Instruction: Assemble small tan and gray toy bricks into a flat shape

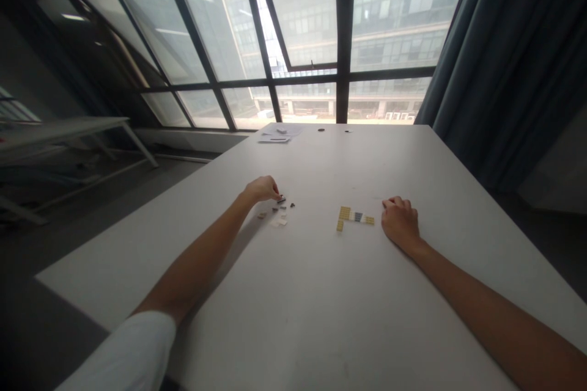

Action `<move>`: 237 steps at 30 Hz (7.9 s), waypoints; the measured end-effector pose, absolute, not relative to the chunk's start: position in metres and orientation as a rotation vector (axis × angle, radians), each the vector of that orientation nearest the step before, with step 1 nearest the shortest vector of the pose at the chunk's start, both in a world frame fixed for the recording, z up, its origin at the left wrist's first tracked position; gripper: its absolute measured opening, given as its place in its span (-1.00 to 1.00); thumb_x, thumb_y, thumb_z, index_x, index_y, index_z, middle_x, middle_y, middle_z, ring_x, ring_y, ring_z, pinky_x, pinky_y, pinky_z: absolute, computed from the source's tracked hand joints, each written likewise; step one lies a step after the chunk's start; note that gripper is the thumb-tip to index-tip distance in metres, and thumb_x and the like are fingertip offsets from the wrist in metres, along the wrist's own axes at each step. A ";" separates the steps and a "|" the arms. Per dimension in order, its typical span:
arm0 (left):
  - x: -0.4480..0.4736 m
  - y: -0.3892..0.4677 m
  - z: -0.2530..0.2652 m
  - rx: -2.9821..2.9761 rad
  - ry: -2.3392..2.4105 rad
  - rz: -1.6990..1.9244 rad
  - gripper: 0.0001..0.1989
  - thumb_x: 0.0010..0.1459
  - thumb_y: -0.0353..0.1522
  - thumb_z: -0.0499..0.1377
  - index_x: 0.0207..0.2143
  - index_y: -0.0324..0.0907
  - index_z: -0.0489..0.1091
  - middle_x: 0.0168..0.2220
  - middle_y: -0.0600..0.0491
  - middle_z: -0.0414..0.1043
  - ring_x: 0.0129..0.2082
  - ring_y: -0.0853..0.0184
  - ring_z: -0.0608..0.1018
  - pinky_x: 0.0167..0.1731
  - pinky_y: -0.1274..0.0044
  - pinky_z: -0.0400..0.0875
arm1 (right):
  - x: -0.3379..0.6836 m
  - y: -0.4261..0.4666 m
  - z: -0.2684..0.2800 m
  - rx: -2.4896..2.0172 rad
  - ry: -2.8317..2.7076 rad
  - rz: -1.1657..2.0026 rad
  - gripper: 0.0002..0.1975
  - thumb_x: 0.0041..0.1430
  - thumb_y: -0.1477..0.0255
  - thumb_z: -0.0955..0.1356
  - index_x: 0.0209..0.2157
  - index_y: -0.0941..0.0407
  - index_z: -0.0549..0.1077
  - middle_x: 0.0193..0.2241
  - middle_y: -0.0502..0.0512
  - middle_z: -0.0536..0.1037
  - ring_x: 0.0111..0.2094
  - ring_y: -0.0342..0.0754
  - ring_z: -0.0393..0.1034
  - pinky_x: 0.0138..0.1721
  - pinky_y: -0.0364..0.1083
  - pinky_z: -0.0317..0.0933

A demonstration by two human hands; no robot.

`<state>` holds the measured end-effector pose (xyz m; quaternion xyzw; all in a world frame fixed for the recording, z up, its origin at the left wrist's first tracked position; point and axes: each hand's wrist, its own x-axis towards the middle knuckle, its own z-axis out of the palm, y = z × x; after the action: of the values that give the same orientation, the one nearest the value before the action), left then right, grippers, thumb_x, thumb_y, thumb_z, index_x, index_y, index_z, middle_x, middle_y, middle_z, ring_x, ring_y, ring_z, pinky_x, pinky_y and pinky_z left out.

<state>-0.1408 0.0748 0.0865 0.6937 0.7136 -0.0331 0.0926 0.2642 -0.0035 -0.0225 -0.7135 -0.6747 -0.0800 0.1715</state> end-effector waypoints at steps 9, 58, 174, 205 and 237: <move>-0.143 0.078 0.075 2.048 2.218 -0.237 -0.58 -0.09 -0.11 0.42 -0.20 -0.14 0.58 -0.08 -0.19 0.59 -0.04 0.08 0.60 -0.14 0.44 0.48 | 0.263 -0.004 -0.021 -2.031 -1.902 -0.222 -0.65 0.29 0.43 0.20 -0.03 0.11 0.54 0.00 0.23 0.48 -0.03 0.13 0.28 -0.15 0.03 0.13; -0.013 -0.022 0.036 2.867 1.111 0.673 -0.82 0.27 -0.25 0.16 -0.22 -0.12 0.52 -0.26 0.06 0.48 -0.34 0.39 0.54 -0.31 0.58 0.38 | 0.223 -0.042 0.008 -0.900 -2.125 -0.255 -0.76 0.30 0.41 0.33 -0.01 0.09 0.48 -0.19 0.17 0.57 -0.12 0.06 0.40 -0.08 0.03 0.14; -0.019 -0.024 0.013 2.623 0.767 1.024 -0.63 0.25 -0.17 0.20 0.04 -0.13 0.51 -0.43 0.11 0.38 -0.48 0.47 0.39 -0.42 0.63 0.31 | 0.218 -0.044 0.003 -0.667 -2.158 -0.005 -0.78 0.27 0.38 0.41 -0.07 0.09 0.45 -0.29 0.14 0.56 -0.24 0.03 0.43 -0.24 -0.02 0.36; -0.019 -0.024 0.012 2.645 0.731 1.049 -0.65 0.27 -0.18 0.19 0.02 -0.15 0.51 -0.44 0.11 0.38 -0.50 0.48 0.38 -0.45 0.63 0.29 | 0.219 -0.045 0.002 -0.667 -2.170 -0.006 -0.77 0.27 0.39 0.41 -0.05 0.09 0.43 -0.32 0.13 0.54 -0.28 0.01 0.41 -0.26 -0.03 0.32; -0.021 -0.024 0.010 2.633 0.693 1.056 -0.64 0.28 -0.19 0.19 0.04 -0.15 0.50 -0.44 0.11 0.37 -0.50 0.47 0.39 -0.42 0.62 0.31 | 0.217 -0.048 0.005 -0.658 -2.144 0.027 -0.77 0.27 0.37 0.41 -0.06 0.08 0.46 -0.35 0.11 0.54 -0.31 -0.01 0.41 -0.28 -0.04 0.33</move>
<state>-0.0205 -0.0238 0.0105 0.8961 0.2358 0.3595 0.1102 0.2172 -0.0477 0.0052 -0.2641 -0.8610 0.0109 0.4344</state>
